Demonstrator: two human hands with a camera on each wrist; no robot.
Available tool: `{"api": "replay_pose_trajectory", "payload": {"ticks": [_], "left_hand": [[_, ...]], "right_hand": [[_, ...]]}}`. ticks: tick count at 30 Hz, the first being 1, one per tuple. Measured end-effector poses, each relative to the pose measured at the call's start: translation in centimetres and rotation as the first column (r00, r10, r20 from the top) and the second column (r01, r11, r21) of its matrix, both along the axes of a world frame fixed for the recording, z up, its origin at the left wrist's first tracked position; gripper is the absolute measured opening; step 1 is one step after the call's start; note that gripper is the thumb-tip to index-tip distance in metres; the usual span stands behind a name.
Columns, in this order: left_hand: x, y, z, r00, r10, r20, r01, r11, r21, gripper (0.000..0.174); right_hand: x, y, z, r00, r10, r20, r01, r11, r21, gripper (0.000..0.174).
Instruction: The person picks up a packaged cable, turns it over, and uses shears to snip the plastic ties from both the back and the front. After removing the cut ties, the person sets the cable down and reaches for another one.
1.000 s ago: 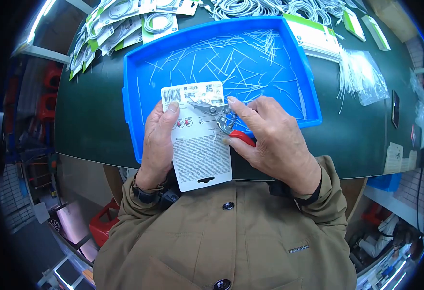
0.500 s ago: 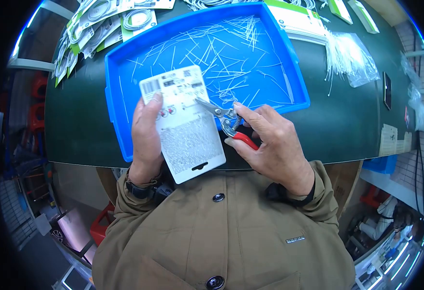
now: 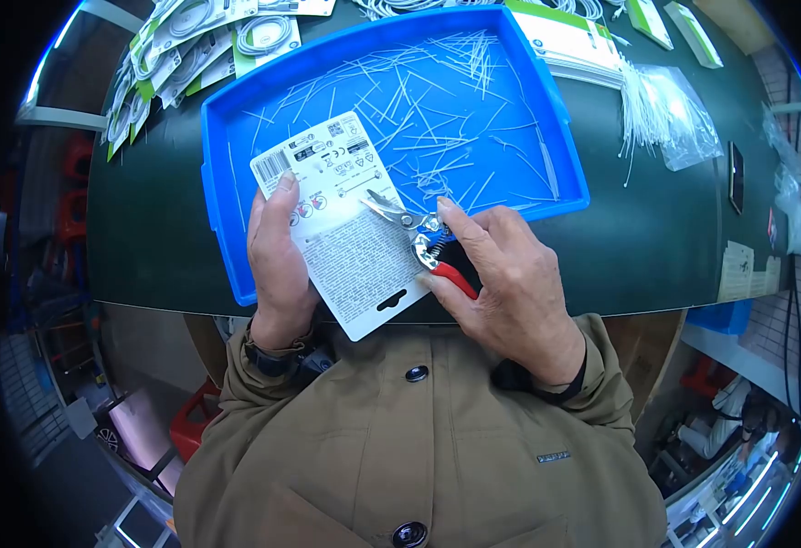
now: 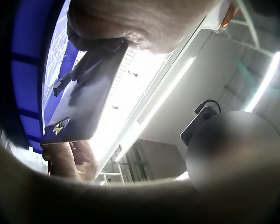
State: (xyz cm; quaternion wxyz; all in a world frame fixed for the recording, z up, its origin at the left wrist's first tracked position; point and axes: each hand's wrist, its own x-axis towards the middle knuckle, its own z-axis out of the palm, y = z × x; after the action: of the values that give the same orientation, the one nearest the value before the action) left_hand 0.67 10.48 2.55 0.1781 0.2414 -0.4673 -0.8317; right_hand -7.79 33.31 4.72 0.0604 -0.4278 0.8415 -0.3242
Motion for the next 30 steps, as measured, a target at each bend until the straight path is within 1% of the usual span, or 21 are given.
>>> {"api": "replay_pose_trajectory", "payload": {"ticks": [4, 7, 10, 13, 16, 19, 22, 25, 28, 30], "left_hand": [[-0.1, -0.1, 0.0, 0.998, 0.056, -0.023, -0.054, 0.997, 0.055, 0.039], [-0.1, -0.2, -0.1, 0.997, 0.063, -0.044, -0.062, 0.998, 0.022, 0.039], [-0.1, 0.2, 0.1, 0.999, 0.049, -0.012, -0.049, 0.999, -0.004, 0.038], [-0.1, 0.6, 0.2, 0.999, 0.023, -0.023, -0.023, 1.0, 0.008, 0.038], [-0.2, 0.7, 0.3, 0.999, 0.025, -0.042, -0.025, 1.0, 0.0, 0.039], [-0.1, 1.0, 0.0, 0.998, 0.054, -0.018, -0.054, 0.998, 0.024, 0.041], [-0.1, 1.3, 0.0, 0.996, 0.079, -0.038, -0.078, 0.996, 0.034, 0.042], [0.0, 1.3, -0.2, 0.997, 0.068, -0.037, -0.066, 0.997, 0.041, 0.042], [-0.1, 1.6, -0.2, 0.998, 0.066, -0.025, -0.065, 0.997, 0.041, 0.043], [-0.1, 1.7, -0.2, 0.997, 0.062, -0.037, -0.06, 0.997, 0.048, 0.043]], "right_hand": [[-0.1, 0.6, 0.1, 0.999, -0.025, 0.042, 0.027, 0.998, -0.055, 0.075], [0.1, 1.1, 0.5, 0.999, -0.019, 0.027, 0.018, 1.0, 0.014, 0.075], [0.2, 0.7, 0.6, 1.0, -0.017, -0.018, 0.018, 0.999, 0.03, 0.075], [0.2, 0.5, 0.6, 1.0, -0.019, -0.025, 0.019, 1.0, 0.005, 0.074], [0.3, 0.6, 0.5, 1.0, -0.023, -0.005, 0.023, 0.999, 0.029, 0.074], [0.2, 0.5, 0.3, 1.0, -0.023, -0.021, 0.023, 1.0, 0.021, 0.074], [0.4, 0.5, 0.2, 0.999, -0.035, -0.024, 0.035, 0.999, -0.006, 0.073], [0.4, 0.6, 0.9, 0.978, -0.035, 0.204, 0.05, 0.996, -0.068, 0.071], [0.3, 0.6, 0.7, 0.994, -0.046, 0.099, 0.049, 0.998, -0.029, 0.07], [0.3, 0.6, 0.6, 0.996, -0.045, 0.077, 0.045, 0.999, -0.011, 0.07]]}}
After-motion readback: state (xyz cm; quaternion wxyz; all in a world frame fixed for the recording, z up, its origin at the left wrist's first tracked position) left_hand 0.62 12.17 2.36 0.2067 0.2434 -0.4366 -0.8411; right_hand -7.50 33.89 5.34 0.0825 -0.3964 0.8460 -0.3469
